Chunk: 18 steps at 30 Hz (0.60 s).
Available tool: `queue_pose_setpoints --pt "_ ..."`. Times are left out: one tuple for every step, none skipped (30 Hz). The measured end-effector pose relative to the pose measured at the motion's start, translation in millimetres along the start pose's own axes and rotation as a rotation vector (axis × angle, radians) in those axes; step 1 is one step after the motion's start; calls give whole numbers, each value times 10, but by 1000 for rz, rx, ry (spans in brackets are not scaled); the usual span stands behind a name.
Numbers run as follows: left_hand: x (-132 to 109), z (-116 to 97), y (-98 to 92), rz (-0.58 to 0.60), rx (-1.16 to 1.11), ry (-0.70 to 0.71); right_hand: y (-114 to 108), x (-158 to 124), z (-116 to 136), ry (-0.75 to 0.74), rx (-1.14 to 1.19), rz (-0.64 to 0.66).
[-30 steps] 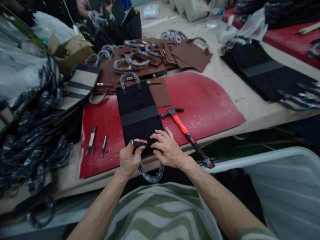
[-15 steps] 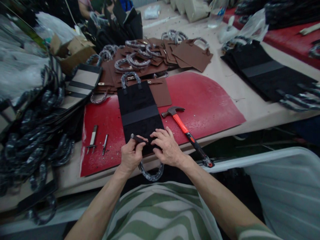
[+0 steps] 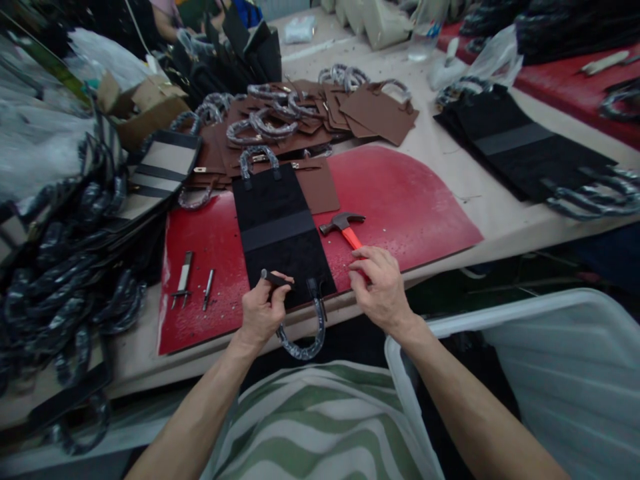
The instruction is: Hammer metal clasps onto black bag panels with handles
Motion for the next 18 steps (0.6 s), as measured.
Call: queue_pose_setpoints --pt "-3 0 6 -7 14 5 -21 -17 -57 12 -35 -19" --pt "-5 0 11 -9 24 6 -33 -36 -110 22 -73 -32" --pt "-5 1 16 -7 31 5 -37 -56 -156 29 -114 -38" --pt "-4 2 19 -3 36 4 -35 -76 -189 36 -157 -34" --pt "-2 3 20 3 38 2 -28 -95 -205 42 -205 -23" --pt "0 5 18 5 39 -2 -18 -111 -198 45 -254 -7" --pt "1 7 16 8 39 -3 -7 -124 -167 43 -294 13" --pt "3 9 13 12 36 -1 7 -131 -114 33 -320 39" --pt "4 10 12 20 33 7 22 -133 -44 17 -331 70" --pt "6 9 12 29 30 20 37 -129 33 4 -333 102" --pt "7 8 12 37 29 35 52 -120 106 1 -337 136" --pt "9 6 12 42 31 51 63 -106 165 15 -357 171" --pt "11 5 14 44 34 63 71 -89 202 46 -400 208" --pt "14 5 15 42 35 68 72 -71 215 88 -461 245" --pt "17 6 16 39 34 64 68 -54 204 131 -529 285" --pt "20 10 18 34 28 52 59 -39 175 172 -592 326" --pt "22 16 19 30 18 35 44 -26 131 210 -639 364" --pt "25 23 21 26 5 17 25 -16 77 249 -664 397"
Point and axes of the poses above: each hand's wrist, its own x-axis towards the middle knuckle, its own y-axis out of the palm, z = x × y, the point moved 3 cm from there along x, towards the middle knuckle
